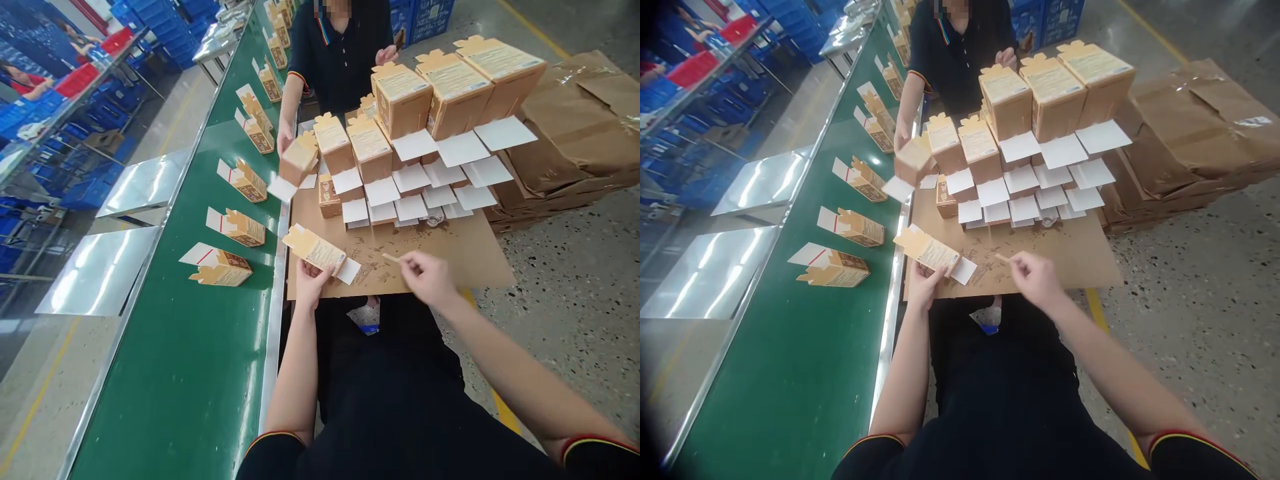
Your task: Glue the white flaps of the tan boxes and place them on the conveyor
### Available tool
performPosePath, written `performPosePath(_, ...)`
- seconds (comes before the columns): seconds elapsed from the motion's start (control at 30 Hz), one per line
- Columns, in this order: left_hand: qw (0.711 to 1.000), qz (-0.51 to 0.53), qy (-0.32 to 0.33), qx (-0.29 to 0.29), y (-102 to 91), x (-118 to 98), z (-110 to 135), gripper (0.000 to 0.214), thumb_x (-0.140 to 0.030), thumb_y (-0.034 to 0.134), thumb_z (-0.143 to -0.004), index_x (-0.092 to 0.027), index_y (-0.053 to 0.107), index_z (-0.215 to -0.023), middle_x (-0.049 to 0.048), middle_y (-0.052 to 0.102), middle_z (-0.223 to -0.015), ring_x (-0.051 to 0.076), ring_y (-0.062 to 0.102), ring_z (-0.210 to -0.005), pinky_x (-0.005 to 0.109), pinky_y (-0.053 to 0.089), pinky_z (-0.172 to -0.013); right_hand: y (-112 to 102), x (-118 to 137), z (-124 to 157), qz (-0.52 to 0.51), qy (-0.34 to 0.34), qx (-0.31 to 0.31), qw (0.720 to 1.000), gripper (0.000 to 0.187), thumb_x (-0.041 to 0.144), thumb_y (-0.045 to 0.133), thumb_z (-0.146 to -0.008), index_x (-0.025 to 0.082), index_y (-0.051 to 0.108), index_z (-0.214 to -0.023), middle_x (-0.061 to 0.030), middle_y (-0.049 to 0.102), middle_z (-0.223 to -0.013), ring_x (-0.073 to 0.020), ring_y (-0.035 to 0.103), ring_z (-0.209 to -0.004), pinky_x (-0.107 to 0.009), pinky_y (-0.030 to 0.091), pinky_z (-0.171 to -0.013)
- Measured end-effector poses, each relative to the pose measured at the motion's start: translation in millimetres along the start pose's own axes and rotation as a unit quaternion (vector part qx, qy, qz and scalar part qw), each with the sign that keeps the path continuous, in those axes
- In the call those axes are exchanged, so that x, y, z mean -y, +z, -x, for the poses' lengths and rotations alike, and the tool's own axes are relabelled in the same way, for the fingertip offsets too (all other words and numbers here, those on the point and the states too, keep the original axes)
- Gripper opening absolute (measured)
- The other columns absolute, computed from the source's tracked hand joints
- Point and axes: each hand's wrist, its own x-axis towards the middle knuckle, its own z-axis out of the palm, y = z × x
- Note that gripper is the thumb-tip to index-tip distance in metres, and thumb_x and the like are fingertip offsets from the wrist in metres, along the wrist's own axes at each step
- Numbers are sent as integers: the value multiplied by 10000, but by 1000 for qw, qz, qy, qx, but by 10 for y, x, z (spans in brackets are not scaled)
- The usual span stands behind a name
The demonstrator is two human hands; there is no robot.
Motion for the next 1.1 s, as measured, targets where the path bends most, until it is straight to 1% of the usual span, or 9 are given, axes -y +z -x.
performPosePath(0.13,1000,-22,-2,6,-25,0,21,981,-540,1137,-552,-267,632,-1347,168,785,-1387,367,788,-1333,556,613,-1199,720,216,219,-6,-65,21,998,220,193,572,-1072,231,739,-935,-27,706,-737,-179,622,-648,-303,485,-657)
performPosePath(0.2,1000,-30,7,9,-29,13,37,999,-541,1137,-554,-273,619,-1365,157,788,-1374,363,784,-1341,549,620,-1190,906,216,204,29,-84,22,996,237,156,556,-1068,229,712,-906,-38,698,-743,-196,622,-682,-316,481,-698)
performPosePath(0.27,999,-33,18,5,-19,38,55,1001,-554,1133,-560,-279,609,-1368,150,789,-1373,356,784,-1336,541,630,-1177,985,179,176,49,-94,26,994,250,126,550,-1058,229,683,-873,-50,692,-750,-206,610,-695,-327,468,-713)
performPosePath(0.4,998,-48,46,-16,34,83,103,1052,-606,1120,-562,-292,588,-1414,154,769,-1399,353,777,-1341,527,643,-1153,978,153,205,44,-112,46,992,287,104,556,-1055,235,633,-811,-35,649,-714,-196,567,-660,-324,440,-703)
performPosePath(0.5,997,-56,53,-5,100,87,166,1053,-585,1110,-602,-299,550,-1447,153,728,-1449,345,747,-1391,516,630,-1172,890,191,289,21,-123,48,991,280,125,566,-1072,234,655,-830,-22,645,-715,-185,582,-663,-310,448,-709)
performPosePath(0.63,991,-105,88,-9,219,123,293,987,-465,1103,-636,-280,548,-1430,150,714,-1454,356,726,-1412,537,590,-1222,663,201,408,-38,-69,-2,997,222,188,598,-1093,242,743,-934,-9,655,-715,-173,592,-637,-299,482,-690)
performPosePath(0.83,974,-204,99,-23,320,199,445,728,-301,1020,-722,-243,676,-1360,162,756,-1371,389,739,-1350,546,583,-1190,361,152,627,-66,7,-37,997,242,288,619,-1093,247,780,-917,-12,663,-691,-160,575,-575,-296,507,-616)
performPosePath(0.93,970,-216,104,-36,360,177,452,704,-256,1009,-711,-245,696,-1342,148,769,-1332,384,754,-1308,529,594,-1158,342,175,719,-73,24,-26,997,265,338,620,-1101,246,776,-907,-22,683,-700,-164,588,-582,-295,528,-606)
performPosePath(1.1,973,-200,110,-42,490,201,417,729,-212,1018,-678,-251,698,-1331,144,776,-1328,380,757,-1314,524,598,-1164,429,228,762,-100,6,0,995,277,366,644,-1099,249,782,-889,-17,689,-693,-162,607,-582,-285,542,-601)
